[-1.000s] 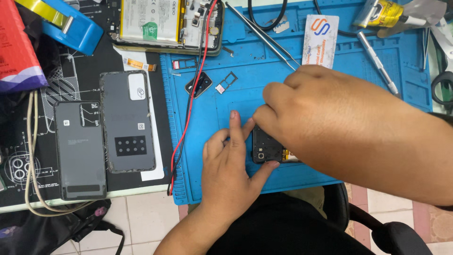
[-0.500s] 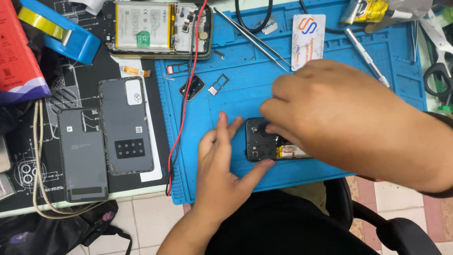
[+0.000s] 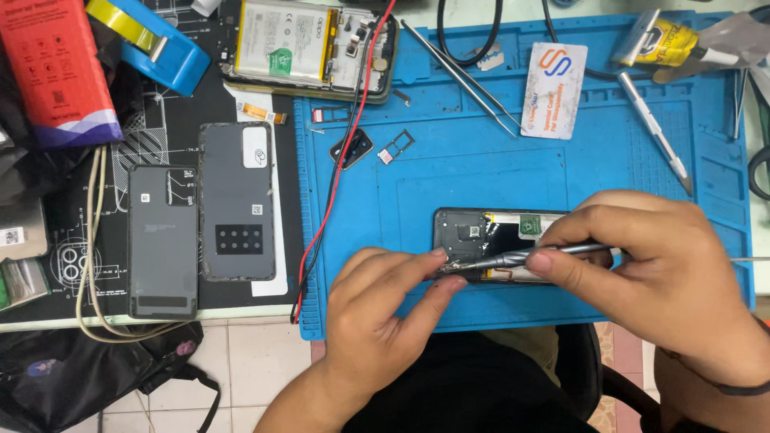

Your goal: The person reassembles a smartphone by inserting the battery, aligning the back cover, and securing it with screws. They then use a screwdriver to tighten screws around the charging port area.

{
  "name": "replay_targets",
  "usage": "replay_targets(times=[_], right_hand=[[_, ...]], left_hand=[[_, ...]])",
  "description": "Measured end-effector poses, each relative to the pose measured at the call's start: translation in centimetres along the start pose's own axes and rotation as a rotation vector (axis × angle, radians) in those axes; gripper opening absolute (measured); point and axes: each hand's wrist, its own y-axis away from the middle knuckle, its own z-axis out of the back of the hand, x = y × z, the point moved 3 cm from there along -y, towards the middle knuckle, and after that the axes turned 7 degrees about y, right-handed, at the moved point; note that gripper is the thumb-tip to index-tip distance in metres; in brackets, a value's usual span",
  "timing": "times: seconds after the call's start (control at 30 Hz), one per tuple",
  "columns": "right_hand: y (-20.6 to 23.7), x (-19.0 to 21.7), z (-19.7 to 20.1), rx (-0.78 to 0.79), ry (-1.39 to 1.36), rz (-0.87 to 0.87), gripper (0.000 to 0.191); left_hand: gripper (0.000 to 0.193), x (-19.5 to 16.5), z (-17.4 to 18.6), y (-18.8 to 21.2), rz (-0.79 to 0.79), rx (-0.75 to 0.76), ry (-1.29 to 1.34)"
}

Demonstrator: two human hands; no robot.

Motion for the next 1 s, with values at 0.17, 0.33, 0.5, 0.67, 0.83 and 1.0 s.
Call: replay_targets(times=[0.17, 0.33, 0.5, 0.67, 0.83, 1.0], right_hand=[[0.8, 0.0, -0.4, -0.030, 0.044, -0.022, 0.018], [1.9, -1.5, -1.1, -0.092, -0.079, -0.096, 0.016], [3.4, -3.2, -2.6, -0.186, -0.321, -0.221, 0.011], [4.2, -3.8, -4.4, -0.194, -0.404, -0.229, 0.010], [4.5, -4.0, -5.5, -0.212, -0.437, -0.207, 0.011], [4.6, -3.7, -5.9, -0.235, -0.395, -0.189, 0.011]], left_hand=[[0.019, 0.9, -0.7, 0.5, 0.039, 0.060, 0.011], [0.017, 3.8, -1.8, 2.1, 0.496, 0.026, 0.573], [0.021, 5.1, -2.7, 3.6, 0.608, 0.007, 0.684], [0.020, 4.7, -3.7, 4.6, 0.555, 0.020, 0.834], [0.017, 4.1, -3.8, 4.6, 0.447, -0.052, 0.958], [0.016, 3.7, -3.7, 4.8, 0.432, -0.051, 0.992]])
